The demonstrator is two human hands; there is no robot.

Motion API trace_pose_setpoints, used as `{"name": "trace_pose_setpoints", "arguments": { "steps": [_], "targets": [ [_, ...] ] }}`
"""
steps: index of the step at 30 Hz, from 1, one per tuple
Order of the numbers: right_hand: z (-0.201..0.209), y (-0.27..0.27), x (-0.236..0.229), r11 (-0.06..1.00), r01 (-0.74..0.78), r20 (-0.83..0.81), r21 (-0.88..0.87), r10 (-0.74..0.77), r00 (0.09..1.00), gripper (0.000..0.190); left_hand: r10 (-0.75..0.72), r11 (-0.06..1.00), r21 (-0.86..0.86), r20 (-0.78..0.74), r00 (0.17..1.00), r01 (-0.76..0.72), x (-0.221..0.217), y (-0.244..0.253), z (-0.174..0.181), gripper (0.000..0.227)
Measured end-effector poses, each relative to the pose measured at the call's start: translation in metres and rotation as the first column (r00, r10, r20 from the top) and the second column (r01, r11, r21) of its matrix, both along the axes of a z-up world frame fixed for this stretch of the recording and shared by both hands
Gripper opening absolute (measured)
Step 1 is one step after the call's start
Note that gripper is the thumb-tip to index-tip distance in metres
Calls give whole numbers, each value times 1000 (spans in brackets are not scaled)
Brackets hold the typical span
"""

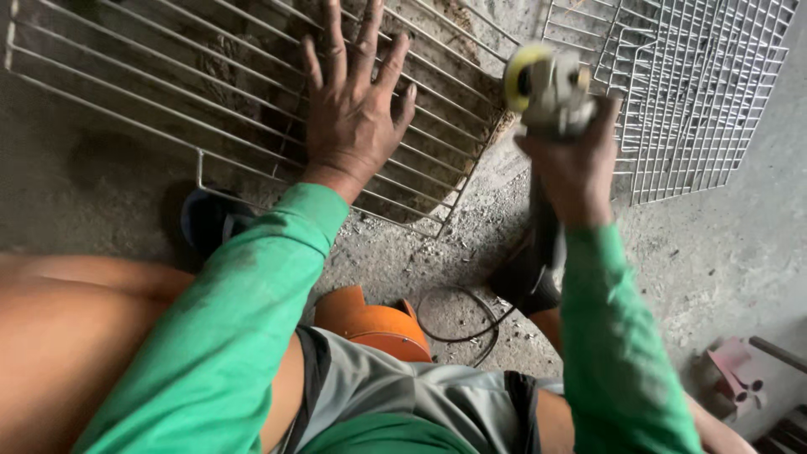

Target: The person uses an angle grinder to smooth the surface of a rectangular metal grate. They hold the grate with one hand and move the grinder along the bars, generating sparks. The person repositions the grate several times to access different sections.

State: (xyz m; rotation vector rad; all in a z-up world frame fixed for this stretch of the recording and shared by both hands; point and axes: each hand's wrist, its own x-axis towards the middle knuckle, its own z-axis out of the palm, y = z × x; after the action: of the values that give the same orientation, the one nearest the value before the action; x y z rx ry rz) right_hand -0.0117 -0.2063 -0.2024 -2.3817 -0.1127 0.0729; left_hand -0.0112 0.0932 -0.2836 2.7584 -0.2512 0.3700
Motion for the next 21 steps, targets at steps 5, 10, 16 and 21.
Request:
{"name": "trace_pose_setpoints", "arguments": {
  "steps": [5,10,16,21],
  "targets": [
    [15,9,-35,966,238,-277,101,-203,939,83,-11,999,-39,-19,1000,10,-1,2,2,50],
    [12,4,15,855,340,-325,392,-217,920,84,-2,999,46,16,1000,1,2,1,4,48],
    [25,5,5,859,422,-439,291,-272,856,82,-6,1000,3,1,1000,6,-1,4,5,47],
    [13,15,-74,877,414,-450,245,-275,849,79,-18,1000,0,-3,1000,18,4,1,0,51]
  ]
}}
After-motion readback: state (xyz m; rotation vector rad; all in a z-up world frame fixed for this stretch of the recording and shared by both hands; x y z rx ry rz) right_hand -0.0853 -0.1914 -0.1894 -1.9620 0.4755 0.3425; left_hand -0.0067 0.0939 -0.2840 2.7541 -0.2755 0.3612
